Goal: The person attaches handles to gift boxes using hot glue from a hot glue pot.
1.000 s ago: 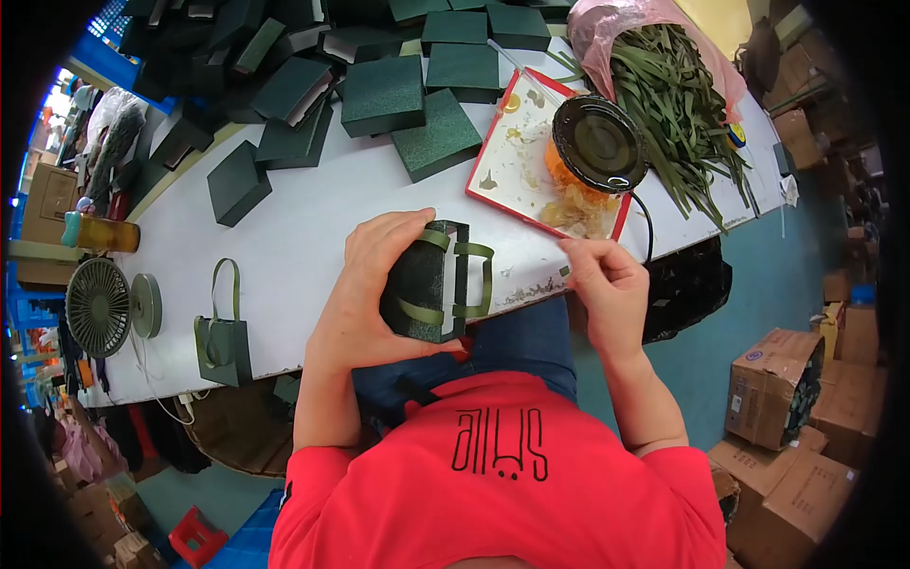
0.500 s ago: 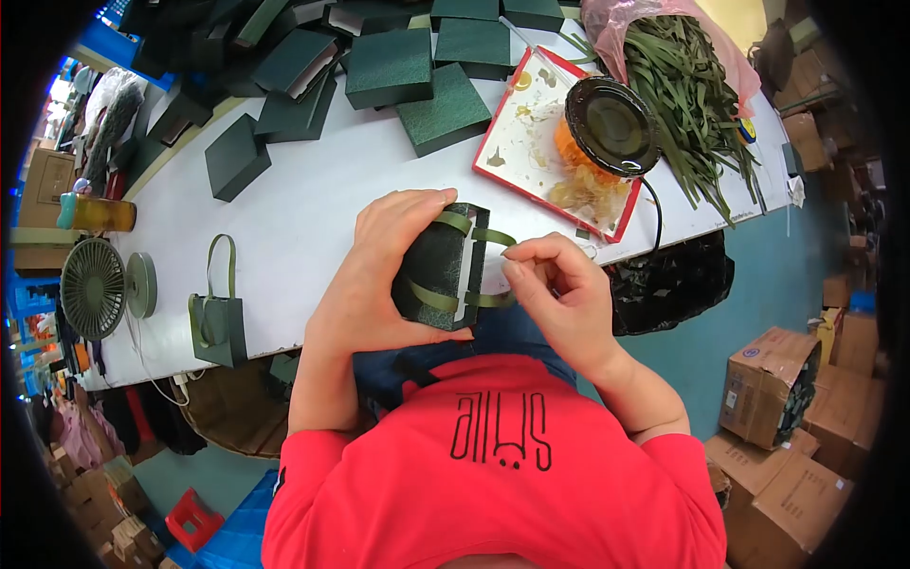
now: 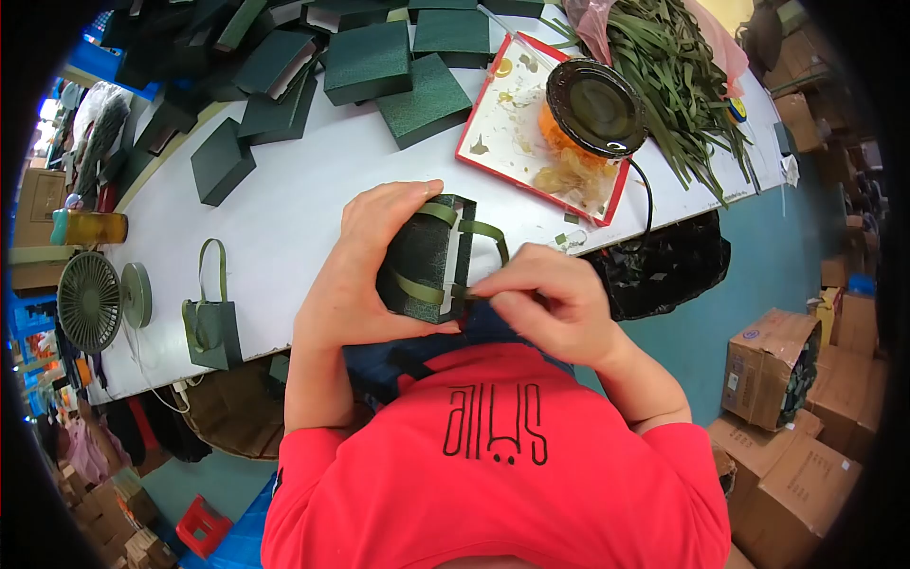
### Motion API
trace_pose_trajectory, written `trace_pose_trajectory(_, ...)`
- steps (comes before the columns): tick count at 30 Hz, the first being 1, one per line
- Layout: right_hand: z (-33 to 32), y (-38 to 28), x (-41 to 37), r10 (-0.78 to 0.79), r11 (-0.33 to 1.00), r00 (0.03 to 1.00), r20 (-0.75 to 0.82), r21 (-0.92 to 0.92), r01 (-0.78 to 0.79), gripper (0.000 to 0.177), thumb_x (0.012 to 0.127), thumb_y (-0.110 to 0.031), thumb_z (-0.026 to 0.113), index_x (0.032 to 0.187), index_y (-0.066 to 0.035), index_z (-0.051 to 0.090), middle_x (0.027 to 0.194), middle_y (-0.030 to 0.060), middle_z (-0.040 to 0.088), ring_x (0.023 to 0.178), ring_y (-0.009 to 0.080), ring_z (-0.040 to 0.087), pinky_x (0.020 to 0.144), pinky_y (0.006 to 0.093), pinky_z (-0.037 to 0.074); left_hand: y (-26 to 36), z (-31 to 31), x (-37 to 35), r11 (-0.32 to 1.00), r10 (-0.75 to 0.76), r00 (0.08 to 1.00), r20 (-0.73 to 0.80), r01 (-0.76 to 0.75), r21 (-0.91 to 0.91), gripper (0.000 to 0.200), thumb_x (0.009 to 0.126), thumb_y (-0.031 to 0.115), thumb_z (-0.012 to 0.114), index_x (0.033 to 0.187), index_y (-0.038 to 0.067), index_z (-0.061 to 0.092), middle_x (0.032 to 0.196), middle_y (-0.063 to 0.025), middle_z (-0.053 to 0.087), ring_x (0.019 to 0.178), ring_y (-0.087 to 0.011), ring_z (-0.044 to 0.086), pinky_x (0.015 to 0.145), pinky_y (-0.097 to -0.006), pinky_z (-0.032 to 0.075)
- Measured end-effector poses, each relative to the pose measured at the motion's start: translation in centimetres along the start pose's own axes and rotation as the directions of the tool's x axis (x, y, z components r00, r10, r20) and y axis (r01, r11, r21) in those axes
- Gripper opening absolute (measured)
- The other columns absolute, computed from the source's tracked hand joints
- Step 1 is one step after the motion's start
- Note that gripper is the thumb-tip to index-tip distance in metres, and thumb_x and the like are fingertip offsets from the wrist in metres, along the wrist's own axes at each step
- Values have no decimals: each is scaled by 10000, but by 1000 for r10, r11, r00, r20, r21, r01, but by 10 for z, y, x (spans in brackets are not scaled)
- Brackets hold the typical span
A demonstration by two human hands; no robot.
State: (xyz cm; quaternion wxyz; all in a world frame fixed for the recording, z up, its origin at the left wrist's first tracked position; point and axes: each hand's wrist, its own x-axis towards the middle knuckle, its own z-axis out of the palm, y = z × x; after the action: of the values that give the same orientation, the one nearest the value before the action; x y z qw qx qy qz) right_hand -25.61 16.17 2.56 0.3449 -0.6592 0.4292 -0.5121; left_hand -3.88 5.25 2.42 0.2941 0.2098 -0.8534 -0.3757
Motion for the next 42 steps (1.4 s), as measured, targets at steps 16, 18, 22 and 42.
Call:
trace_pose_trajectory(16, -31, -4, -32, -6, 922, 990, 138, -382, 59, 396, 868, -291, 709, 1191, -73, 631, 744, 76, 634, 660, 262, 640, 573, 356, 504, 14, 27, 14, 1000, -6, 993, 121, 5, 5, 1057, 494, 341, 946, 1377, 32, 455, 1327, -159, 519, 1223, -356, 475, 1044, -451, 360)
trace_pose_trajectory(18, -21, -5, -34, 52, 922, 981, 185, -386, 24, 424, 880, -297, 694, 1233, -85, 595, 745, 76, 627, 672, 257, 641, 581, 352, 500, 20, 30, 18, 1000, 10, 987, 158, -13, 17, 1052, 487, 330, 945, 1374, 35, 462, 1318, -162, 528, 1226, -369, 473, 1047, -457, 351)
trace_pose_trajectory(22, -31, -1, -34, 23, 982, 970, 243, -187, 23, 356, 876, -266, 708, 1164, -68, 645, 769, 102, 636, 699, 272, 641, 596, 364, 502, 18, 30, 16, 994, -35, 979, 201, 55, -96, 1058, 471, 328, 949, 1372, 42, 473, 1302, -166, 537, 1240, -379, 471, 1056, -455, 343)
trace_pose_trajectory(42, -442, 151, -144, -364, 223, 439, -821, -534, -815, 269, 920, -255, 603, 1098, -78, 698, 1062, 149, 695, 993, 321, 654, 872, 411, 507, -11, 33, -1, 962, -128, 991, 43, 135, -239, 1353, 417, 355, 997, 1503, 41, 253, 1430, -202, 469, 1272, -309, 509, 1069, -421, 393)
